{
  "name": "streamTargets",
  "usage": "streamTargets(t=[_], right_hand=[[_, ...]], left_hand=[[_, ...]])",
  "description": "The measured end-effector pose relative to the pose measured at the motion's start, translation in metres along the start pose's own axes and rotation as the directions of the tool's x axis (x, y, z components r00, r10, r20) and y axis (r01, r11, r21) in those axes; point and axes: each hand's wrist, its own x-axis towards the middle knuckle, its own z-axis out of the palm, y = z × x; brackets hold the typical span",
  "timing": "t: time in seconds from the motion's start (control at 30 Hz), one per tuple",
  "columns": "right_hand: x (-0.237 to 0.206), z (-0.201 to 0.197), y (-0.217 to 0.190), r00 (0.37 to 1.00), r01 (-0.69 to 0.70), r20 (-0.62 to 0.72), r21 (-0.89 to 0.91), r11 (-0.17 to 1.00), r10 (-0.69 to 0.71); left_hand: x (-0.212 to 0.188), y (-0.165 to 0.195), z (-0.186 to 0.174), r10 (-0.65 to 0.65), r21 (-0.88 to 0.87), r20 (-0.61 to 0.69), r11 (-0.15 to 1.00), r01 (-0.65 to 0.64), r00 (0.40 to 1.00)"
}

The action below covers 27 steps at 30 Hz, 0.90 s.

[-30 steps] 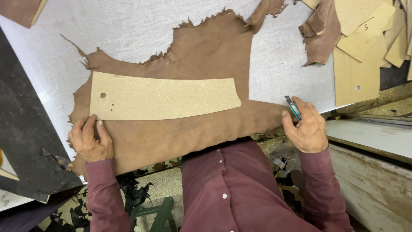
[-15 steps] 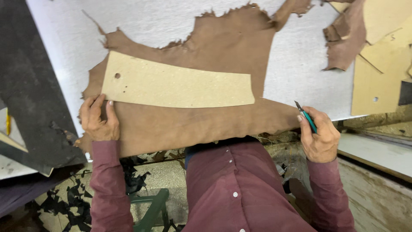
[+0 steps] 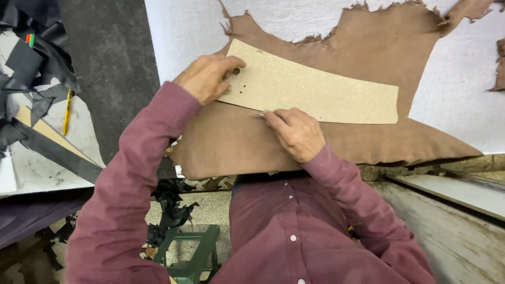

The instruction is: The person places a cardboard template on a large piece of brown leather, traces its outline with a utility knife, and cuts out the shape. The person repeats this process with multiple templates, cutting several leather pieces and setting them aside.

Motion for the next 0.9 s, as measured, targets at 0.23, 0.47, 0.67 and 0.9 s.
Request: streamTargets(t=[0.23,0.47,0.67,0.9], right_hand=[[0.057,0.048,-0.031,1.000,-0.012,0.007,-0.064,0.998,0.012],[0.065,0.074,-0.039,0.999,-0.021,0.028,-0.091,0.996,0.023],[0.038,0.058,-0.090,0.996,0.035,-0.086,-0.021,0.999,-0.037],[-0.008,0.038,-0.104,0.998,-0.011,-0.054,0.062,0.998,0.014]], left_hand=[[0.072,0.008,0.002,-0.260,0.234,0.443,0.957,0.170,0.858],[0.069,0.001,-0.003,-0.181,0.153,0.423,0.980,0.128,0.888],[0.067,0.009,-0.014,-0.198,0.228,0.486,0.969,0.095,0.851],[0.066,0.024,-0.020,-0.236,0.334,0.507,0.940,0.064,0.829]])
